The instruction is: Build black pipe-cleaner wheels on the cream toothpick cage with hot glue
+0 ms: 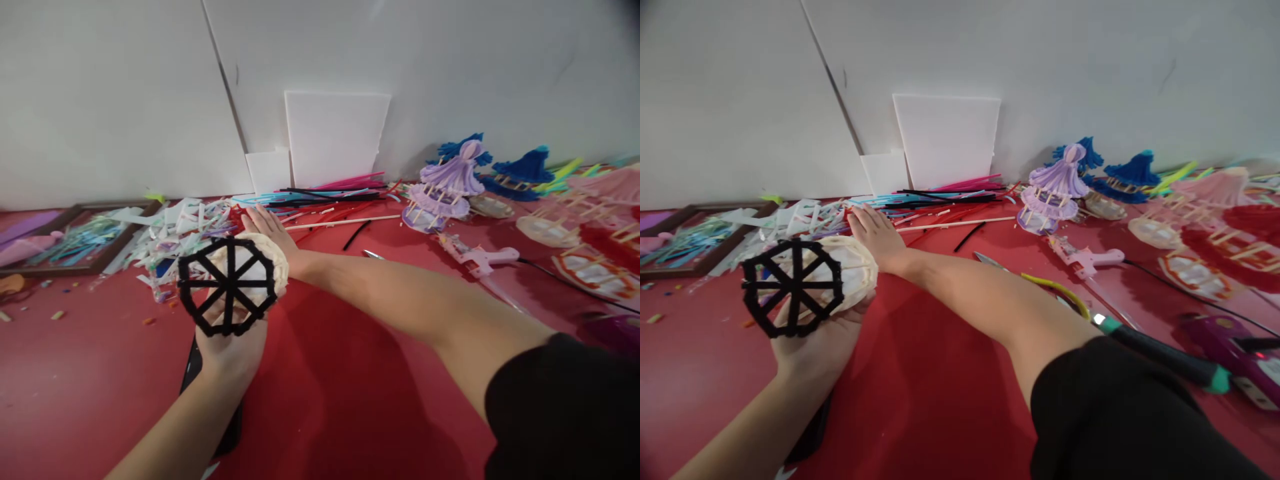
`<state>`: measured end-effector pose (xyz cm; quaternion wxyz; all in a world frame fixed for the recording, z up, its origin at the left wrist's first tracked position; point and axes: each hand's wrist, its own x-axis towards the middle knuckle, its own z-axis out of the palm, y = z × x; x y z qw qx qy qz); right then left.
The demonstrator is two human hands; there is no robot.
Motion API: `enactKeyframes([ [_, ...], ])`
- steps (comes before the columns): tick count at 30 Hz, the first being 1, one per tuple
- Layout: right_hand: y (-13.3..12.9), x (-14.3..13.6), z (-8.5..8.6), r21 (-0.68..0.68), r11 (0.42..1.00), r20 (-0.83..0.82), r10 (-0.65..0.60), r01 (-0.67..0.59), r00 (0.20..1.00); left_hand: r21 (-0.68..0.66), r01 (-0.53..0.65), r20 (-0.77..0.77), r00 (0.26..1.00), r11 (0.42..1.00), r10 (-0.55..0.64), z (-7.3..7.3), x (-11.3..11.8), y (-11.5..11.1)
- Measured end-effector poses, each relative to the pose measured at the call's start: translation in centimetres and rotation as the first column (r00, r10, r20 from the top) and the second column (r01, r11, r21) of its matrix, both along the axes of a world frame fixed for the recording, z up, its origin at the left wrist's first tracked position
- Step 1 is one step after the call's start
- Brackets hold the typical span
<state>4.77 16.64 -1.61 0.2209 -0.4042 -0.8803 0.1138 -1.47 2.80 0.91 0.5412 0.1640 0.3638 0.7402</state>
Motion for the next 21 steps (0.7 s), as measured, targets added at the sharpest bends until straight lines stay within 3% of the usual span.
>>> enactKeyframes([
  [5,4.2,0.8,0.7,-0.039,0.998,-0.100,-0.046,0.042,0.994,0.023,0.025,-0.030,0.999,0.999,-0.024,0.0,0.0,0.3],
  [10,6.7,7.3,2.3,-0.141,0.984,-0.059,-0.121,0.111,0.991,-0.073,0.064,-0.024,0.998,0.995,-0.066,-0.2,0.3,0.6],
  [15,6.7,12.1,3.3,-0.290,0.952,0.073,-0.083,0.101,0.994,-0.279,0.183,-0.089,0.973,0.943,-0.215,-0.9,0.6,0.6],
  [21,5.5,13.1,2.0,-0.268,0.962,0.003,-0.062,0.061,0.998,-0.390,0.337,-0.081,0.915,0.857,-0.396,-0.7,1.1,-0.1],
])
